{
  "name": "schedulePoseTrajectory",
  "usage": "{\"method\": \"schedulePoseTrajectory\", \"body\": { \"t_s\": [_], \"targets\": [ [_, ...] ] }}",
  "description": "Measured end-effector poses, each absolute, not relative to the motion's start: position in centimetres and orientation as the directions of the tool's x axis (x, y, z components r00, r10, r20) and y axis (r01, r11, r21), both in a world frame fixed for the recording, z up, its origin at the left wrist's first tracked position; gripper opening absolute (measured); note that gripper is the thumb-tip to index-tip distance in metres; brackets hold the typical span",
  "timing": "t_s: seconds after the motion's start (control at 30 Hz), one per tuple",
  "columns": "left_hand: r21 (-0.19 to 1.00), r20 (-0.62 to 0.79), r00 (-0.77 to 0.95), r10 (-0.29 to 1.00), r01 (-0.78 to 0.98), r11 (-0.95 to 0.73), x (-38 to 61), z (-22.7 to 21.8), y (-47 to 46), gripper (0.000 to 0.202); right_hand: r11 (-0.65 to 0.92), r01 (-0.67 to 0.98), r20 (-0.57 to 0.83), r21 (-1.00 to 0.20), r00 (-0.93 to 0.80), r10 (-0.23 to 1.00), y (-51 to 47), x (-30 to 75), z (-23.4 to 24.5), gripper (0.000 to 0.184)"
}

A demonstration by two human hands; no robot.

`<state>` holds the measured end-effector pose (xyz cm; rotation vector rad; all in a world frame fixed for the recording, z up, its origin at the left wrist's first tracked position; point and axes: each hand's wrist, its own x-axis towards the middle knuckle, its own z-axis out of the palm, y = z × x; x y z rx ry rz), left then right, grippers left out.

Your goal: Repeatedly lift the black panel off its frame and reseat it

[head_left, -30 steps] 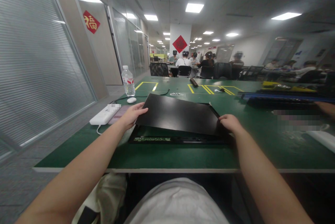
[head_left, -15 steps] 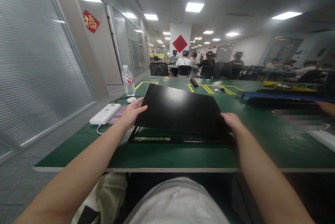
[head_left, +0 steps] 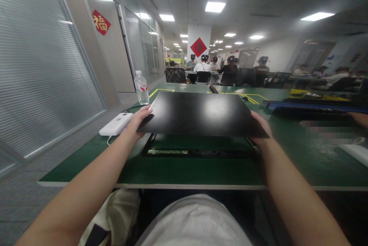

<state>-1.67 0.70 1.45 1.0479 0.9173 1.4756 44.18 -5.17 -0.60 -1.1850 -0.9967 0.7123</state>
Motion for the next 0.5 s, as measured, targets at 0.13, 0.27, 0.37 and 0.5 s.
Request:
{"method": "schedulePoseTrajectory", "body": {
  "t_s": [0.13, 0.27, 0.37, 0.5],
  "targets": [
    [0.922, 0.186, 0.042, 0.982, -0.353, -0.160, -1.7, 1.2, 0.8, 0.051, 0.091, 0.057, 0.105, -0.994, 0.353, 0.930, -6.0, 43.8, 0.0, 0.054],
    [0.931, 0.175, 0.067, 0.982, -0.336, -0.143, -1.7, 1.0, 0.8, 0.042, 0.024, -0.009, 0.019, -1.000, 0.335, 0.942, -6.2, 43.8, 0.4, 0.037],
    [0.966, 0.118, 0.039, 0.992, -0.237, -0.105, -1.3, 0.8, 0.5, 0.044, 0.076, -0.222, -0.024, -0.972, 0.418, 0.908, -6.4, 43.9, 0.8, 0.016],
    [0.989, 0.148, -0.059, 0.987, 0.021, -0.147, -0.8, 0.3, 0.5, 0.041, 0.188, -0.459, -0.117, -0.868, 0.558, 0.822, -6.8, 43.9, 1.7, 0.004]
  ]
}}
